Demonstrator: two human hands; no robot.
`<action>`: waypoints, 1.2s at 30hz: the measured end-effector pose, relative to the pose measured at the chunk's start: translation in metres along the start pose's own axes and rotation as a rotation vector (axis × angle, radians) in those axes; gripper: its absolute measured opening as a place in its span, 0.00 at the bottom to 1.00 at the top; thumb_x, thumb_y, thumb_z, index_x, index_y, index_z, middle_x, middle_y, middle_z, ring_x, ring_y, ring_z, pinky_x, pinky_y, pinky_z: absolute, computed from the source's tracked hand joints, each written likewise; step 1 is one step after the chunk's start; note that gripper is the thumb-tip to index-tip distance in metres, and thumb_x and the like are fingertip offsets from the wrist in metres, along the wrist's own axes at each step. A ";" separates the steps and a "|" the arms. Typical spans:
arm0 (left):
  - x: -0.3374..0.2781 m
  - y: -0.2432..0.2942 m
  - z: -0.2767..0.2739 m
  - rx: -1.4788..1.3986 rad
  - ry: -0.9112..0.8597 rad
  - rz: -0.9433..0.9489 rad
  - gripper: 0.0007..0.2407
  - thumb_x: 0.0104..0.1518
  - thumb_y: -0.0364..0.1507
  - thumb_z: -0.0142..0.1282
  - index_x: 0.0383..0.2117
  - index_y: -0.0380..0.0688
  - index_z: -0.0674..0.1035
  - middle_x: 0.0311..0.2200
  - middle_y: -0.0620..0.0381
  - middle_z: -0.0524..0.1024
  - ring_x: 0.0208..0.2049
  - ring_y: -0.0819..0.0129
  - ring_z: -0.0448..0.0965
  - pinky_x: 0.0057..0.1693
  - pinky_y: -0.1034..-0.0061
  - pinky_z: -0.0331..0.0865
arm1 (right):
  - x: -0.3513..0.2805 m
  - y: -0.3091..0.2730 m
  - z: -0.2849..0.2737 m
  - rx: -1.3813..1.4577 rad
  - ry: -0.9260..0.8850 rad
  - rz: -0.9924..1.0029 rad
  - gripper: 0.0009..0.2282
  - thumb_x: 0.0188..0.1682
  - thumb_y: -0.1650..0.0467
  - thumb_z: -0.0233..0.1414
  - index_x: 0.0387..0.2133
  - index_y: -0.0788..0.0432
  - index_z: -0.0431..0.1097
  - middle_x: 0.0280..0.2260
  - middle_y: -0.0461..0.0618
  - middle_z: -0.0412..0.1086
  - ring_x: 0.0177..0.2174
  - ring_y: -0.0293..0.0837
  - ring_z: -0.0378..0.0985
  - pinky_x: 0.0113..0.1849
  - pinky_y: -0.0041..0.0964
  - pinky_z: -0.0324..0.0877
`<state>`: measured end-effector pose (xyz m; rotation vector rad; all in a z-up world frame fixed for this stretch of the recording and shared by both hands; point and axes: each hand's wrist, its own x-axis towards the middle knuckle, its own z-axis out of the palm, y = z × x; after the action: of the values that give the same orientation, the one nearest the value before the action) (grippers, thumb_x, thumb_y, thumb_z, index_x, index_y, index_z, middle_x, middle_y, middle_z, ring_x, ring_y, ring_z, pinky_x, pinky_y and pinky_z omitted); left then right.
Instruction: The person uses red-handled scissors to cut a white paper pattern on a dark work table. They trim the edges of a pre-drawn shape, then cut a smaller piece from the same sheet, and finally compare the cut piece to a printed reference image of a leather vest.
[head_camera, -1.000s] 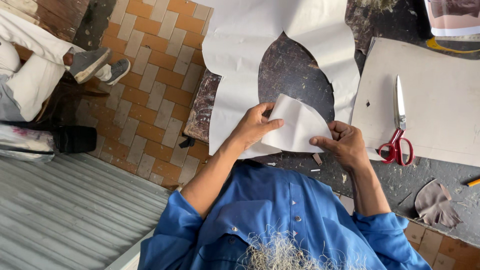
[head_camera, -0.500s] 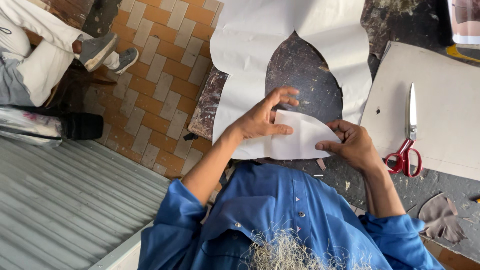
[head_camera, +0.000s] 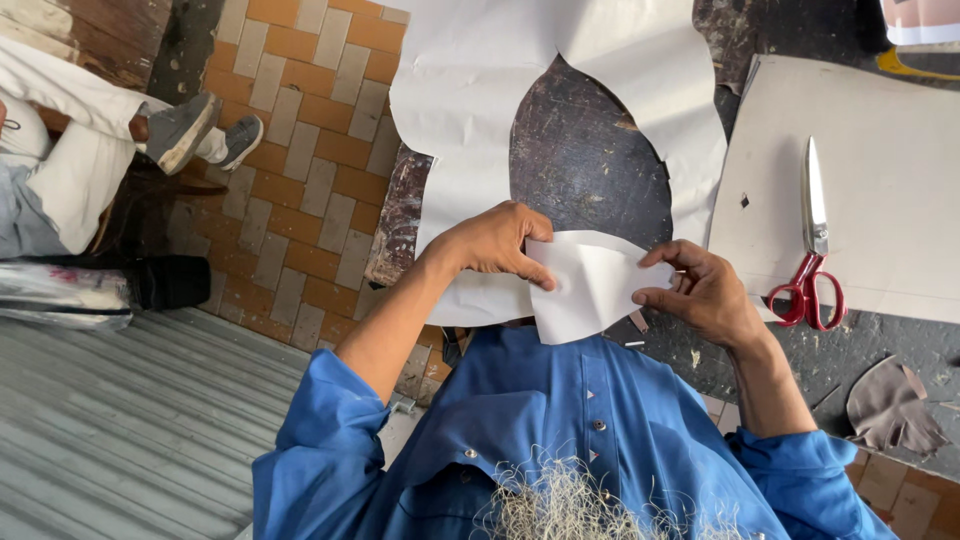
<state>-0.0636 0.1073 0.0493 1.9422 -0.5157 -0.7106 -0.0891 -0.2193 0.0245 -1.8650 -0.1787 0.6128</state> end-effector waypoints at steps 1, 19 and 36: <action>0.001 -0.001 0.001 0.002 0.010 0.016 0.17 0.39 0.35 0.77 0.23 0.35 0.80 0.24 0.59 0.76 0.27 0.74 0.73 0.34 0.72 0.65 | -0.002 0.002 0.000 -0.014 0.033 -0.006 0.19 0.36 0.73 0.69 0.42 0.60 0.75 0.23 0.38 0.63 0.21 0.27 0.57 0.23 0.25 0.55; 0.014 0.008 -0.009 0.245 -0.011 -0.038 0.19 0.39 0.36 0.74 0.32 0.36 0.83 0.34 0.52 0.81 0.33 0.59 0.82 0.41 0.67 0.75 | 0.005 -0.007 0.004 -0.099 0.042 0.297 0.10 0.41 0.66 0.66 0.28 0.62 0.79 0.13 0.40 0.62 0.16 0.33 0.59 0.20 0.30 0.55; 0.041 -0.032 -0.021 0.018 0.173 -0.197 0.18 0.38 0.36 0.76 0.28 0.41 0.78 0.27 0.56 0.82 0.29 0.70 0.81 0.37 0.74 0.73 | 0.038 0.027 0.014 0.299 0.196 0.220 0.06 0.45 0.73 0.62 0.25 0.65 0.73 0.24 0.50 0.73 0.22 0.36 0.74 0.27 0.28 0.72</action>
<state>-0.0170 0.1094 0.0180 2.0673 -0.2276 -0.6540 -0.0682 -0.2027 -0.0159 -1.6512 0.2388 0.5670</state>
